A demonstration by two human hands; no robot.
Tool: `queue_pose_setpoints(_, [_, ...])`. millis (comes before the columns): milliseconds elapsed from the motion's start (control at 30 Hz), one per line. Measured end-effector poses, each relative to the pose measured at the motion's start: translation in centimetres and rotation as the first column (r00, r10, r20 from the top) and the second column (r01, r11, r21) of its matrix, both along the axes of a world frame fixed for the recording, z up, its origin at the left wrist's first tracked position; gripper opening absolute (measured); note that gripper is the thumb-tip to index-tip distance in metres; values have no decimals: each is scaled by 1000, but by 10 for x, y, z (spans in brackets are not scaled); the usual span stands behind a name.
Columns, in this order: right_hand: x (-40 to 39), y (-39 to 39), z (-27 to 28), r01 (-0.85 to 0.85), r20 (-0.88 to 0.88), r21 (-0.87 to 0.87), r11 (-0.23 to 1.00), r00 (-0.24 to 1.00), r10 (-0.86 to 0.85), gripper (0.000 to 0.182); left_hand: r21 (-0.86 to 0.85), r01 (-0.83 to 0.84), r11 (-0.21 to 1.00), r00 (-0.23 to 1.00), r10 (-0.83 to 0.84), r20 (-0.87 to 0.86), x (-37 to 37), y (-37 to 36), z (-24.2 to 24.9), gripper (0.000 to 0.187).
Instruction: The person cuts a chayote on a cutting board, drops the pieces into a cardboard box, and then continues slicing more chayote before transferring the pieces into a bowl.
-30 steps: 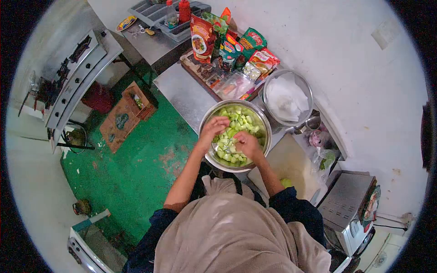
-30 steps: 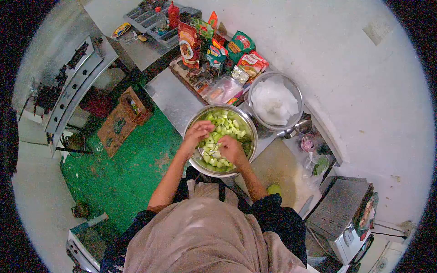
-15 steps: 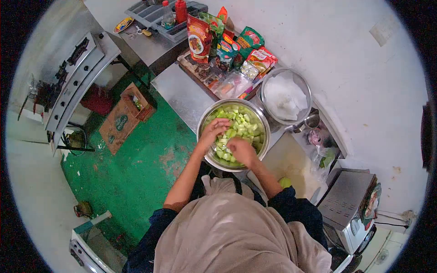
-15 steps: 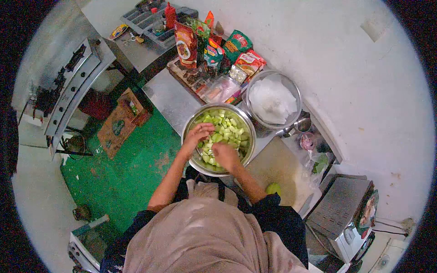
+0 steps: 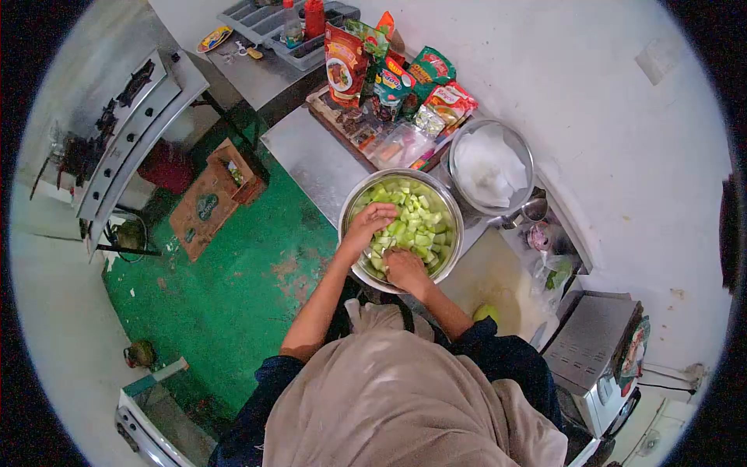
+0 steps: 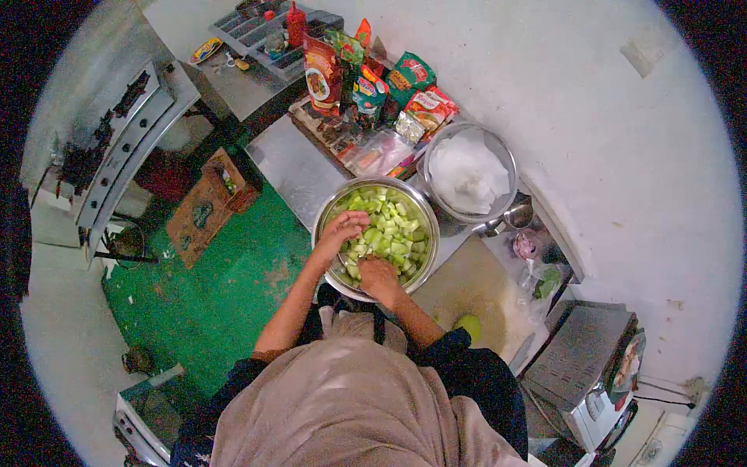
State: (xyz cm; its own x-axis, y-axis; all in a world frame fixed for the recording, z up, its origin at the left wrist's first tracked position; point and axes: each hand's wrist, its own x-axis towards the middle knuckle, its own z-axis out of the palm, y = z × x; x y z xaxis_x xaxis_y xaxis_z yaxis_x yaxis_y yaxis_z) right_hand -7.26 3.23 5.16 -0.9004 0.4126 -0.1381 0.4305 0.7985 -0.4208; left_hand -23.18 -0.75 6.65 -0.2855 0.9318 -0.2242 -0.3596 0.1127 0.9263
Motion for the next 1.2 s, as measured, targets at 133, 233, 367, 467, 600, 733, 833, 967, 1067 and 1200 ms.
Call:
queue_pose_setpoints(133, [-3,3,3,-23,179,-11,1000,984,25,22,5,6,1000,1000,-6,-9,0,0,3,32])
queue_pose_setpoints(233, [-8,3,6,-25,294,-57,998,955,41,22,19,1,1000,1000,-1,-6,-1,-1,0,32])
queue_pose_setpoints(367, [-2,9,7,-54,169,-143,988,983,79,20,3,-3,1000,1000,3,-4,0,0,2,33])
queue_pose_setpoints(467, [-2,31,-11,-121,49,-428,896,986,157,23,2,-9,1000,1000,9,0,0,0,2,33])
queue_pose_setpoints(600, [0,51,7,294,276,-829,477,955,-109,23,2,-11,1000,1000,11,10,-1,1,-5,33])
queue_pose_setpoints(733, [10,74,-12,188,2,-772,607,956,-294,17,-5,-9,1000,1000,9,13,-1,1,-2,33])
queue_pose_setpoints(833, [8,70,32,251,9,-727,640,934,-356,20,-10,-9,1000,1000,9,10,0,2,0,33])
queue_pose_setpoints(967, [8,56,38,204,-65,-214,955,973,-222,20,47,2,999,1000,-3,25,-1,2,-5,32])
queue_pose_setpoints(1067, [8,45,23,38,16,-53,998,999,-37,24,30,-2,1000,1000,2,13,-1,2,-4,32])
queue_pose_setpoints(1200, [8,23,6,-47,65,82,996,997,42,31,21,-12,1000,1000,12,5,0,2,-3,32])
